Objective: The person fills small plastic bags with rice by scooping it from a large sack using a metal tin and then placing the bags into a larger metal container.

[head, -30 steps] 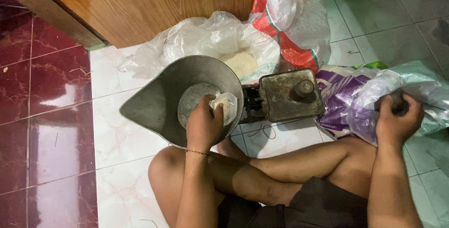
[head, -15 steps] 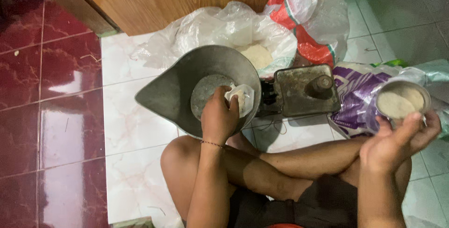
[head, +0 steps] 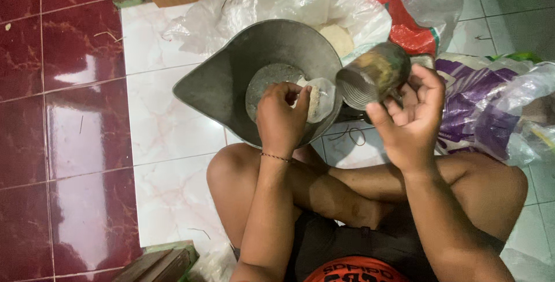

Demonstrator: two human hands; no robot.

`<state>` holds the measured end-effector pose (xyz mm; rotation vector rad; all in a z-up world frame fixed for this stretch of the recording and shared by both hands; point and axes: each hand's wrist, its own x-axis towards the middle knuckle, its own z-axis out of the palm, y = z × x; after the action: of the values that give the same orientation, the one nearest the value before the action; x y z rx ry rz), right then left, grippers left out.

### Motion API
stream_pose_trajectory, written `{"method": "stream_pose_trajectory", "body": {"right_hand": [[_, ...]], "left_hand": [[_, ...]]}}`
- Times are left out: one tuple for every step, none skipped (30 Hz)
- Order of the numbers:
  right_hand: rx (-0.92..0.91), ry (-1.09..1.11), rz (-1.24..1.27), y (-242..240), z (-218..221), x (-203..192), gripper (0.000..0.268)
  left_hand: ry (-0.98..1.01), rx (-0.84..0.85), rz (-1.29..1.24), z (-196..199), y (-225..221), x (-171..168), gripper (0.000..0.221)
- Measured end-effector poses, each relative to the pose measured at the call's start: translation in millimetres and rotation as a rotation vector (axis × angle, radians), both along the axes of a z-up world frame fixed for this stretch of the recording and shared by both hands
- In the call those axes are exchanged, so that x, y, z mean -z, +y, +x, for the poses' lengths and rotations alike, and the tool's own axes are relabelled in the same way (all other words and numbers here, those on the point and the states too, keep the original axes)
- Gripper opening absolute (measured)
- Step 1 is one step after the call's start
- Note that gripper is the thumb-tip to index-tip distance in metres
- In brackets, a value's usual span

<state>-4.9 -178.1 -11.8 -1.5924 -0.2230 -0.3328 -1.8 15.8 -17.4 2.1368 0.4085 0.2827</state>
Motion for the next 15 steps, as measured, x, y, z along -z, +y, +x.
{"method": "stream_pose_trajectory", "body": {"right_hand": [[-0.027, -0.041, -0.051, 5.7, -1.2, -1.3, 0.075], [-0.031, -0.037, -0.054, 7.7, -0.2, 1.4, 0.075], [-0.043, -0.094, -0.116, 9.5, 0.7, 4.2, 0.075], [-0.055, -0.15, -0.175, 11.7, 0.9, 7.5, 0.075], [-0.06, -0.144, -0.176, 14.4, -0.6, 3.6, 0.075], [-0.057, -0.18, -0.258, 16.0, -1.5, -0.7, 0.074], [-0.054, -0.217, -0.341, 17.6, -2.3, -5.0, 0.073], [-0.061, -0.206, -0.343, 18.7, -2.7, -3.9, 0.073], [-0.049, -0.231, -0.385, 19.8, -3.2, -2.9, 0.072], [-0.035, -0.263, -0.426, 21.0, -1.1, -2.2, 0.071], [-0.04, -0.26, -0.428, 21.7, -0.9, -2.8, 0.071], [-0.033, -0.301, -0.462, 23.6, -0.5, -3.4, 0.07], [-0.027, -0.342, -0.496, 25.2, -0.1, -4.2, 0.069], [-0.026, -0.339, -0.499, 26.4, -1.8, -5.0, 0.069], [-0.023, -0.336, -0.53, 27.3, -3.3, -5.7, 0.067]], "left_hand": [[-0.005, 0.016, -0.007, -0.1, 0.3, -0.6, 0.019], [0.0, 0.012, -0.01, 0.2, 0.4, -0.8, 0.019], [0.015, 0.018, -0.024, 0.5, 0.2, -0.9, 0.019], [0.031, 0.024, -0.036, 0.1, 0.6, -0.9, 0.019], [0.037, 0.02, -0.037, 0.3, 1.5, -0.1, 0.019], [0.044, 0.031, -0.038, 1.1, 1.3, 0.8, 0.018], [0.051, 0.042, -0.039, 1.9, 1.1, 1.8, 0.016], [0.062, 0.038, -0.042, 1.2, 1.4, 2.2, 0.016], [0.051, 0.043, -0.048, 0.5, 1.6, 2.6, 0.015], [0.032, 0.05, -0.052, 2.4, 2.0, 2.4, 0.014], [0.036, 0.046, -0.054, 1.5, 1.4, 1.5, 0.014], [0.023, 0.053, -0.068, 0.9, 2.1, 0.0, 0.014], [0.011, 0.06, -0.081, 0.4, 2.3, -1.8, 0.014], [0.013, 0.062, -0.084, 0.7, 2.0, -0.4, 0.014], [0.035, 0.058, -0.065, 1.1, 1.3, 0.9, 0.014]]}}
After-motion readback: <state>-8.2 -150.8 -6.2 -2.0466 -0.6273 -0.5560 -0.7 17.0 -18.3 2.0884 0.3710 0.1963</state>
